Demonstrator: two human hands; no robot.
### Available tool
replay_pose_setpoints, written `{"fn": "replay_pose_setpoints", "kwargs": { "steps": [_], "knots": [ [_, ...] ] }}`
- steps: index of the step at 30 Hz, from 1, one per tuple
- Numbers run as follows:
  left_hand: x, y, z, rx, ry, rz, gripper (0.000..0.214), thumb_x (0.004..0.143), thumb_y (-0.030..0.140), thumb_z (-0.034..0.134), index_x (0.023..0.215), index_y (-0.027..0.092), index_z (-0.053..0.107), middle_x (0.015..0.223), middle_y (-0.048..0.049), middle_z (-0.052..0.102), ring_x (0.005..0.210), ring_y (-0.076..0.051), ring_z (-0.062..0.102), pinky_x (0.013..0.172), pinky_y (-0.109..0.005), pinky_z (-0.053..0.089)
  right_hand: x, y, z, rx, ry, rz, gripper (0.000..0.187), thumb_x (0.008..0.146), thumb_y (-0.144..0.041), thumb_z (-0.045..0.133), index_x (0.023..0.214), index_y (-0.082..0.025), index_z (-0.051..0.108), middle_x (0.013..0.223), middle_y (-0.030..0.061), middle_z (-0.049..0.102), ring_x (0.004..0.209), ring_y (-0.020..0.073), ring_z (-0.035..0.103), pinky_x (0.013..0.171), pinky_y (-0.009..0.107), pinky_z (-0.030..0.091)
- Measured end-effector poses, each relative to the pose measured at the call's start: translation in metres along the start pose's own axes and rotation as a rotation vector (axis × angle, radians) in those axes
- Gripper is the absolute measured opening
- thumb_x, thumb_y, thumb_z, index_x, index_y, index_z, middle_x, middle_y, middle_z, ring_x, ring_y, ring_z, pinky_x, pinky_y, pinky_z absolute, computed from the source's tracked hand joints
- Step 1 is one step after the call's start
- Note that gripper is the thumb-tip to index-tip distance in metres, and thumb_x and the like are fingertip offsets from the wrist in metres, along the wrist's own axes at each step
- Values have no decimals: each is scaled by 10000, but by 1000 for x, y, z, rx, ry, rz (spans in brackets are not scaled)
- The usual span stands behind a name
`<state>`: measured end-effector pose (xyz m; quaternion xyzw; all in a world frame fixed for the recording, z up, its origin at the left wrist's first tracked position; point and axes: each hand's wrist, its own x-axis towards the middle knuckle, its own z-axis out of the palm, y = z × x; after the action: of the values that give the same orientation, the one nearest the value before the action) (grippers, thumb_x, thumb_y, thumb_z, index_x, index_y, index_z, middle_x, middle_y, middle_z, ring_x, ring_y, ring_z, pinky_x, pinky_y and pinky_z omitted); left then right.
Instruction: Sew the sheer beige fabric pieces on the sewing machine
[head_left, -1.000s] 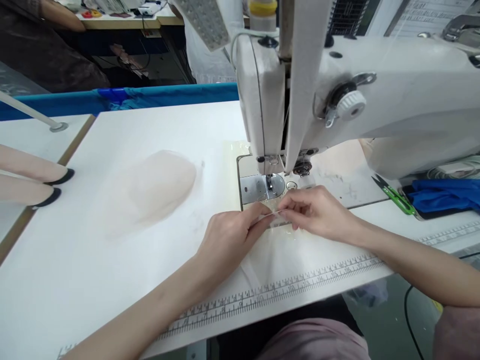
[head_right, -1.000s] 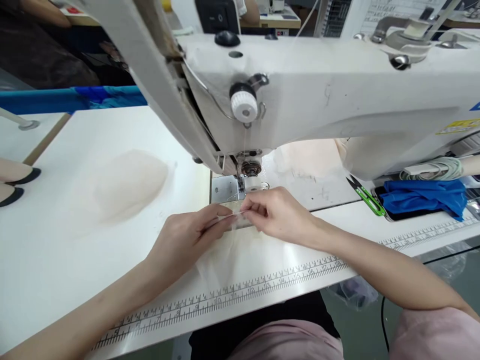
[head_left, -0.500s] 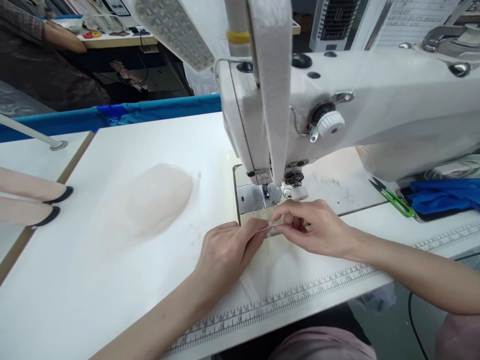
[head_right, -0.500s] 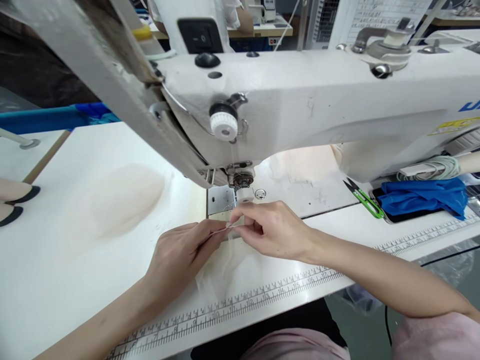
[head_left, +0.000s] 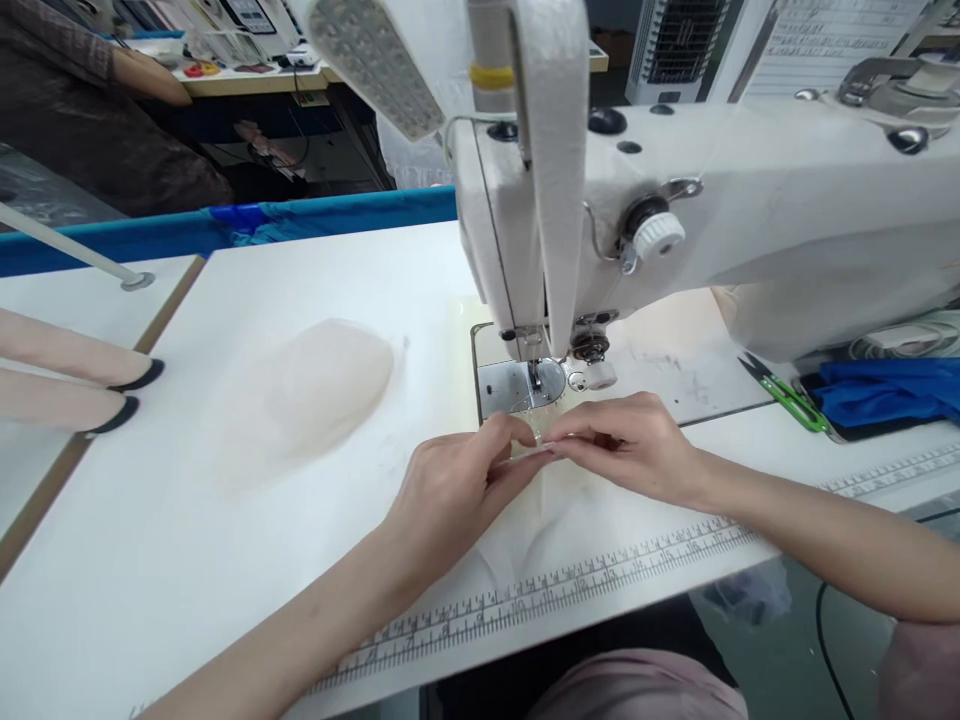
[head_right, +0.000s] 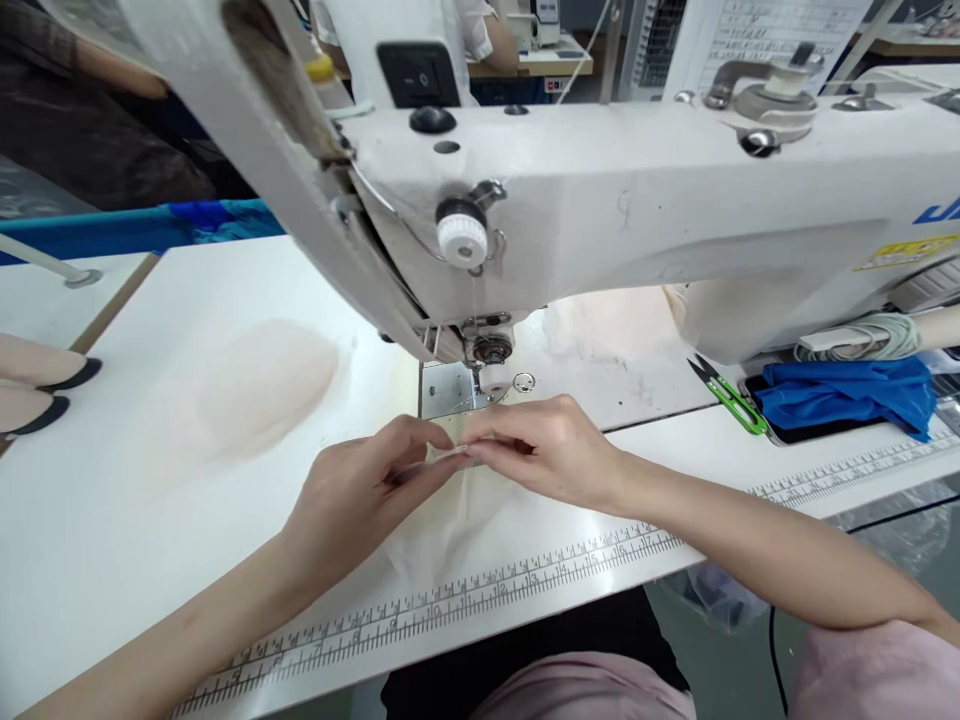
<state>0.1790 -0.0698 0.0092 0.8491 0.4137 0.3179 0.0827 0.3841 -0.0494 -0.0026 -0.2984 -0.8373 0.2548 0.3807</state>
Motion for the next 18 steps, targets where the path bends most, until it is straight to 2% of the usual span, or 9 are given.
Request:
{"fn": "replay_pose_setpoints", "kwargs": {
  "steps": [2, 3, 6, 8, 10, 13, 15, 17, 18],
  "knots": [
    [3, 3, -3, -65, -92, -74, 71, 939, 273, 497, 988, 222, 505, 459, 139, 303, 368, -56, 324, 402, -164, 273, -1, 1, -4, -191, 65, -215, 127, 917, -193, 558, 947, -204, 681, 627, -42, 642, 514, 65, 550, 475, 194, 416],
    [3, 4, -5, -92, -127, -86, 130, 943, 247, 479, 1069, 225, 499, 465, 141, 307, 373, -57, 329, 403, -159, 279, -1, 0, -6, -315, 82, -342, 127, 904, -171, 573, 938, -210, 689, 587, -49, 620, 498, 69, 541, 450, 208, 395],
    [2, 7, -5, -112, -97, 23, 262, 947, 192, 460, 1202, 239, 498, 482, 133, 400, 398, -54, 386, 429, -151, 325, 1, -7, -15, -625, 85, -690, 153, 861, -126, 612, 799, -227, 708, 505, -64, 551, 449, 68, 479, 381, 233, 325],
    [-3, 9, -4, -90, -14, 117, 205, 946, 183, 474, 1125, 234, 558, 509, 115, 502, 421, -51, 442, 472, -155, 376, 4, -15, -20, -702, 66, -839, 184, 838, -115, 633, 707, -222, 702, 495, -59, 532, 437, 63, 452, 359, 230, 315],
    [-8, 11, -3, -79, 39, 143, 123, 941, 200, 495, 993, 217, 605, 556, 86, 597, 449, -56, 507, 510, -167, 420, 5, -22, -23, -707, 54, -914, 180, 819, -108, 653, 677, -207, 704, 501, -48, 536, 441, 65, 451, 351, 229, 318],
    [-12, 15, -7, -118, -20, 29, 147, 930, 232, 509, 853, 206, 631, 529, 76, 608, 421, -62, 511, 471, -172, 409, 3, -27, -23, -633, 9, -836, 148, 822, -110, 651, 706, -182, 708, 485, -48, 526, 434, 72, 443, 357, 241, 320],
    [-12, 15, -9, -160, -148, -107, 161, 912, 235, 521, 821, 211, 652, 438, 94, 517, 367, -63, 443, 413, -174, 353, 1, -24, -19, -535, -36, -633, 152, 859, -131, 615, 745, -184, 701, 474, -59, 530, 417, 73, 440, 363, 245, 320],
    [-10, 11, -6, -147, -240, -201, 163, 891, 252, 542, 802, 216, 674, 399, 95, 455, 350, -69, 400, 396, -187, 310, 0, -16, -12, -383, -84, -377, 152, 900, -177, 577, 809, -194, 698, 552, -52, 623, 461, 73, 524, 402, 224, 372],
    [-10, 7, -3, -107, -246, -213, 172, 884, 271, 551, 787, 216, 682, 402, 87, 458, 356, -74, 399, 401, -195, 301, 0, -10, -7, -294, -109, -252, 145, 910, -200, 569, 849, -198, 701, 639, -41, 683, 527, 76, 589, 448, 209, 418]
  ]
}}
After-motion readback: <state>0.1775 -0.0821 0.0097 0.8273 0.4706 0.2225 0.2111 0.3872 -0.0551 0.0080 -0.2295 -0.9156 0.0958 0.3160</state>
